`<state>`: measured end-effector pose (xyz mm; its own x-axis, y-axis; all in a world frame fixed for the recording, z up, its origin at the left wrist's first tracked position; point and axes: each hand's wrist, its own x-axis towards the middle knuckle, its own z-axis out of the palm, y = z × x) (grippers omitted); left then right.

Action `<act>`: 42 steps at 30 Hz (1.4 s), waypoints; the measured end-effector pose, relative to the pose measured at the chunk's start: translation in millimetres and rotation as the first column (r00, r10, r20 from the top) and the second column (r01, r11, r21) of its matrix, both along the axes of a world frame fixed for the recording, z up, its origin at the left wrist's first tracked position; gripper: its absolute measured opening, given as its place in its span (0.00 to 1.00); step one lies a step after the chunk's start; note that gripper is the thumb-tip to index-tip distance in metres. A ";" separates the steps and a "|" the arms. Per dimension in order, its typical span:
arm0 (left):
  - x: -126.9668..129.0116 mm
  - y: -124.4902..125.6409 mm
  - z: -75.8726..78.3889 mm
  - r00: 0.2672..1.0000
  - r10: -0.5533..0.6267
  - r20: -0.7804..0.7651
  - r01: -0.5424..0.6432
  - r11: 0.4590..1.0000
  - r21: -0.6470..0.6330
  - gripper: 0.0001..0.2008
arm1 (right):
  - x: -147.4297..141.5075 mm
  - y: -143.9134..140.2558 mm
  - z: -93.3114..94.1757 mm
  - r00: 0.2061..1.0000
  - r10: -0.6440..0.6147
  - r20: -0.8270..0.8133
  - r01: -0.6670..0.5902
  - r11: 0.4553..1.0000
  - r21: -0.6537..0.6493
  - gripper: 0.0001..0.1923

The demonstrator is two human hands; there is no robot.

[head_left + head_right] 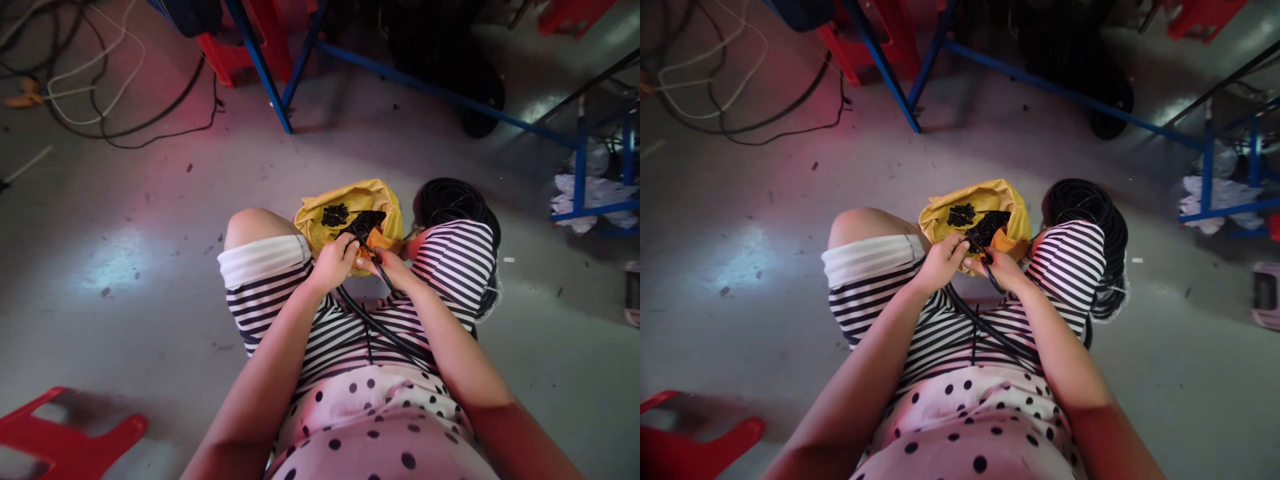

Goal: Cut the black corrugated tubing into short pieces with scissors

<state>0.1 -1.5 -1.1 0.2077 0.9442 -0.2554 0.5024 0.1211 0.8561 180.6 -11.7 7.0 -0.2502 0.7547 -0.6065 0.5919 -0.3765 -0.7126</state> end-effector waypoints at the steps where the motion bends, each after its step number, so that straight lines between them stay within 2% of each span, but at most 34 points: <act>1: -0.6 -0.2 -0.1 1.000 -0.028 -0.012 0.028 1.000 0.003 0.11 | 0.4 0.0 -0.4 1.000 0.004 -0.003 -0.004 1.000 -0.004 0.25; 5: -2.9 0.5 -1.7 0.996 -0.084 -0.042 0.085 0.996 0.025 0.11 | 0.8 -0.8 -1.7 1.000 -0.001 0.031 0.000 1.000 0.030 0.27; 11: -5.0 3.2 -3.0 0.996 -0.069 -0.052 0.070 0.997 0.025 0.11 | 0.3 -3.8 2.4 0.990 -0.026 0.138 0.016 0.997 0.073 0.30; 15: -4.8 2.6 -3.2 0.996 -0.073 -0.046 0.075 0.997 0.030 0.11 | 0.7 -3.7 2.6 0.987 -0.050 0.151 0.038 0.996 0.080 0.30; 20: -3.0 0.3 -2.1 0.990 -0.129 -0.049 0.130 0.991 0.033 0.10 | 1.4 -2.0 -1.3 0.999 -0.007 0.053 0.002 0.996 0.088 0.27; 23: -2.6 0.3 -2.2 0.989 -0.141 -0.054 0.143 0.989 0.030 0.10 | 1.4 -1.7 -2.7 0.994 -0.001 0.111 -0.008 0.996 0.084 0.27; 26: -2.9 0.9 -3.1 0.992 -0.118 -0.033 0.119 0.993 0.027 0.09 | 0.8 -1.0 -2.5 0.982 0.007 0.188 -0.025 0.995 0.094 0.27; 38: -2.2 1.7 -6.8 0.998 0.010 0.069 -0.006 0.998 -0.060 0.07 | -1.2 4.3 -6.8 0.943 0.031 0.331 -0.082 0.987 0.139 0.27; 42: -1.5 -0.2 -4.5 0.981 0.090 0.173 -0.061 0.984 -0.166 0.08 | -0.3 4.0 -9.1 0.944 0.018 0.329 -0.073 0.985 0.157 0.26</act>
